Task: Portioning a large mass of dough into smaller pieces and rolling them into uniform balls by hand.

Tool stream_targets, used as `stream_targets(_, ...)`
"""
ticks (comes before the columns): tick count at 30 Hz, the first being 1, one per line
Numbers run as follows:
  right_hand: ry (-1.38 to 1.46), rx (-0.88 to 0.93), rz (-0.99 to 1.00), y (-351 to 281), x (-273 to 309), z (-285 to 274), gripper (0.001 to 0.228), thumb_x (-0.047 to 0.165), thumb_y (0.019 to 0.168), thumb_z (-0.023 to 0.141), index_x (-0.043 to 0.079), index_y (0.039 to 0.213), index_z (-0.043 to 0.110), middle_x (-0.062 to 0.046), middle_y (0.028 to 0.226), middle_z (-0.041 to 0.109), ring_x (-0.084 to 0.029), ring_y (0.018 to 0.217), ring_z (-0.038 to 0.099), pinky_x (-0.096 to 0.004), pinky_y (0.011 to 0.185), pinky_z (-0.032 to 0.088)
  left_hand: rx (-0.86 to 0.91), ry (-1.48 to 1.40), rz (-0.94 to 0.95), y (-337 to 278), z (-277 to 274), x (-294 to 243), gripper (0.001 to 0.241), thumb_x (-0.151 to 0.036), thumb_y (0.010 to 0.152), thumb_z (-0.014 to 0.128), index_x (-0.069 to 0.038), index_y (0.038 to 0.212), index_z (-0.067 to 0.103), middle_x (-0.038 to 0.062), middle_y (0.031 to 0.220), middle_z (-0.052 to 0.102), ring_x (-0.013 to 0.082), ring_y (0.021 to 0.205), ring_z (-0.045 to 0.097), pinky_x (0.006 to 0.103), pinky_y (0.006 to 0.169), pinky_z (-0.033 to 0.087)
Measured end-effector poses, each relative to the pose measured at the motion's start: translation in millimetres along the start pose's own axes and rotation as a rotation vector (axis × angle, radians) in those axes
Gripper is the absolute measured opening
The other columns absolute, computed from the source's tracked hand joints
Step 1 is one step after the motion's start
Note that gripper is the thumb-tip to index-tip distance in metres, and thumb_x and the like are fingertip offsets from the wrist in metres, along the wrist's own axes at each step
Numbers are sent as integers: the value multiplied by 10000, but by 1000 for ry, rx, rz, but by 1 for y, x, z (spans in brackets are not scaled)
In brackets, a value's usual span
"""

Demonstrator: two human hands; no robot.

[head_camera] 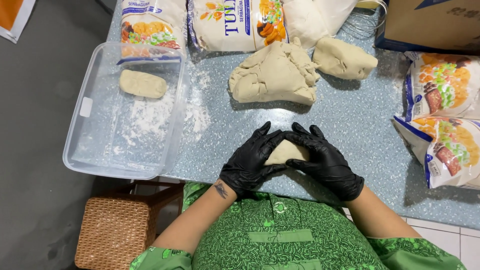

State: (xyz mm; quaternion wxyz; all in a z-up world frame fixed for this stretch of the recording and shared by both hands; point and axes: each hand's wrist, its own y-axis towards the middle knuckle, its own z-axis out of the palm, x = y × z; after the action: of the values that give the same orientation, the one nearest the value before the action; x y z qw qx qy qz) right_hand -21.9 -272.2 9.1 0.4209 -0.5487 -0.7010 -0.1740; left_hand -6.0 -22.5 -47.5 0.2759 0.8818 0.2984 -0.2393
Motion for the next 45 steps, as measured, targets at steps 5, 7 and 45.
stream_targets(5, -7, 40, -36, 3, 12, -17, 793, 345, 693, 923, 238, 1422, 630, -62, 1564, 523, -322, 1510, 345, -486, 1274, 164, 5, -232, -49, 8, -19, -12, 679, -370, 968, 684, 13, 1492, 485, 250, 1500, 527, 454, 1448, 419, 494, 1276, 281)
stream_targets(7, -79, 78, -94, 1, -3, -29, 821, 281, 663, 927, 234, 1424, 624, -91, 1600, 478, -381, 1545, 251, -549, 1257, 149, 25, -130, -138, 1, 4, 8, 814, -586, 879, 715, -128, 1514, 493, 112, 1520, 528, 324, 1483, 420, 440, 1278, 267)
stream_targets(45, -442, 58, 86, -52, -51, 1, 461, 314, 764, 765, 279, 1221, 711, -19, 1291, 654, -330, 1230, 622, -458, 993, 565, 171, 36, -540, 72, 7, -88, 716, -706, 971, 317, -245, 1486, 505, 59, 1440, 613, 252, 1396, 521, 440, 1156, 374)
